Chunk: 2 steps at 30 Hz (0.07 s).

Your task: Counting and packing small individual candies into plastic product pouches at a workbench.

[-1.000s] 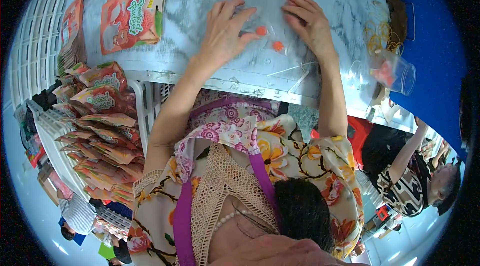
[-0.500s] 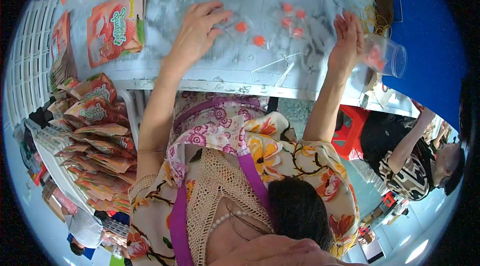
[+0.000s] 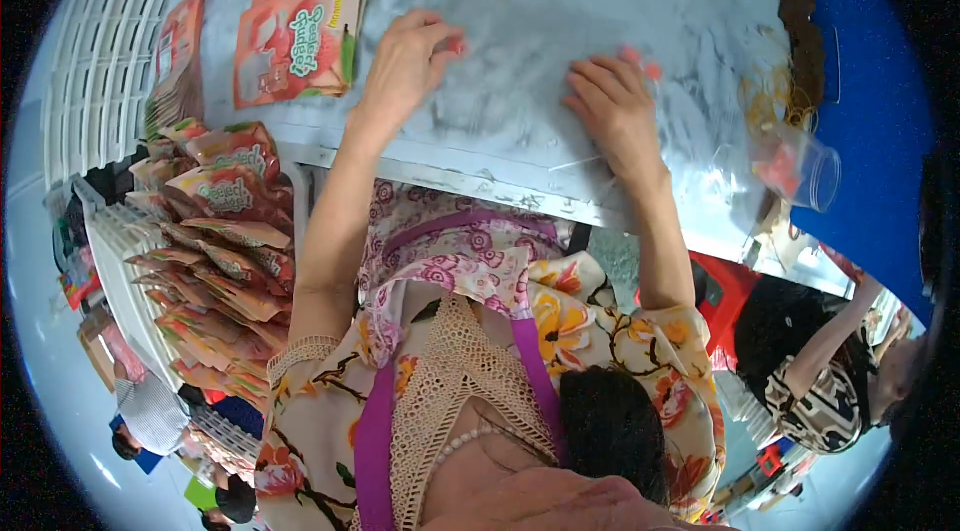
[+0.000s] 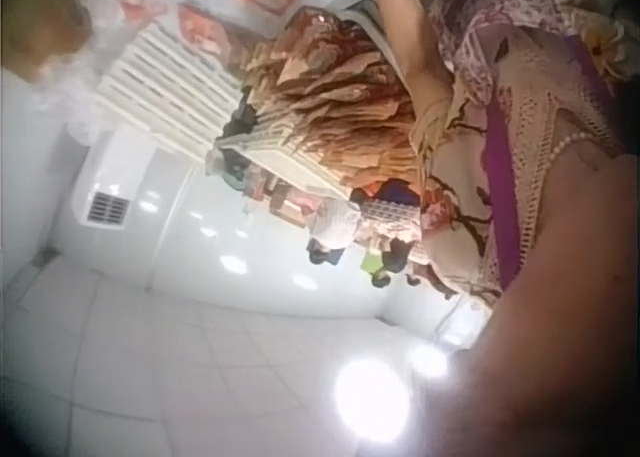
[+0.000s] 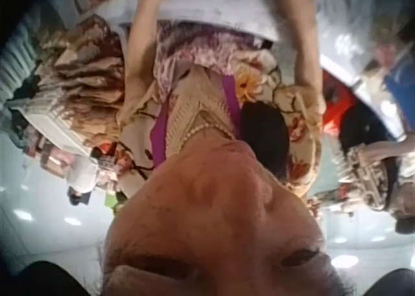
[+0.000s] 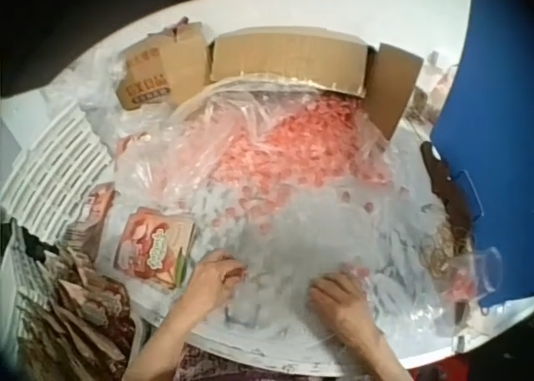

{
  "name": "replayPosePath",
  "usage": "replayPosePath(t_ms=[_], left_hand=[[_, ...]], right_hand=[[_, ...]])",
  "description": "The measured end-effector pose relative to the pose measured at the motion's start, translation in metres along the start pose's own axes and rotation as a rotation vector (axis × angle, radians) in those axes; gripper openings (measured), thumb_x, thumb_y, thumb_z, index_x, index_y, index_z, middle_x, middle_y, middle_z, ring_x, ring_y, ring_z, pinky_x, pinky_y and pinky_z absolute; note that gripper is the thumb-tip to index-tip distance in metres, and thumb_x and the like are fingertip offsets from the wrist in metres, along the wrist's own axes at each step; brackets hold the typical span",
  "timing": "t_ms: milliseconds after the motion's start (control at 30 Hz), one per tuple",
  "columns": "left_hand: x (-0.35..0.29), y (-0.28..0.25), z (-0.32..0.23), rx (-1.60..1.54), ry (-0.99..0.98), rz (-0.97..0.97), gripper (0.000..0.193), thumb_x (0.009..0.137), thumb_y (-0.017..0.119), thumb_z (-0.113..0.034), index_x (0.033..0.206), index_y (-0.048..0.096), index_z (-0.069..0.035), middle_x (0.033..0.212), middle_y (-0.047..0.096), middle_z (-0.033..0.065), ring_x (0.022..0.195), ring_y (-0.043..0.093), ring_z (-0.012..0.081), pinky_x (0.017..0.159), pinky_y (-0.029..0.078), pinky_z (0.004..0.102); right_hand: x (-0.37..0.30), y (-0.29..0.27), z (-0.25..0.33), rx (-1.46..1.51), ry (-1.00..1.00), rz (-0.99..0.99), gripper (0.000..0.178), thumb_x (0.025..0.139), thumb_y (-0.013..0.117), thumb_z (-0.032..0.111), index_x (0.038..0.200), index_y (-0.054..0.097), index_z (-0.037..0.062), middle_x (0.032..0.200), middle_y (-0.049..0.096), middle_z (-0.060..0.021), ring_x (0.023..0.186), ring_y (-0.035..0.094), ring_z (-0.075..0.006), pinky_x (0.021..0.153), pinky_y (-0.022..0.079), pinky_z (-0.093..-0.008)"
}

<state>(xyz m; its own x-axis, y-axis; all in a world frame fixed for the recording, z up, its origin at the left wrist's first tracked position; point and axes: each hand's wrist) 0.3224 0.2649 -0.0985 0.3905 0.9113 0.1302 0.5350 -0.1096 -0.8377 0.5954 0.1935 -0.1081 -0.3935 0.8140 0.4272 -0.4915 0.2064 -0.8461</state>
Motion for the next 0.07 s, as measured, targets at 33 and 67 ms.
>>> replayPosePath(t_ms=[33,67], left_hand=[[-0.0002,-0.0076,0.0046,-0.027,-0.046,0.068,0.028,0.079,0.072,-0.014,0.106,0.07,-0.007,0.111,0.062,0.0145,0.098,0.062,0.0302,0.084,0.05,0.0375],[-0.0003,-0.0108,0.0069,-0.024,-0.051,0.056,0.028,0.079,0.072,-0.014,0.106,0.07,-0.007,0.111,0.062,0.0145,0.098,0.062,0.0302,0.084,0.05,0.0375]], right_hand=[[-0.0017,-0.0044,-0.007,-0.031,0.011,0.007,0.029,0.071,0.074,0.01,0.099,0.068,0.0057,0.109,0.066,-0.0076,0.107,0.059,-0.027,0.099,0.043,-0.0471],[-0.0021,-0.0084,-0.0117,0.01,0.014,-0.01,0.03,0.07,0.074,0.008,0.099,0.068,0.0069,0.11,0.066,-0.0093,0.107,0.059,-0.0286,0.101,0.042,-0.0469]])
Point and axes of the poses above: each hand's wrist, its own x-axis towards the middle knuckle, its own y-axis out of the palm, z = x × y
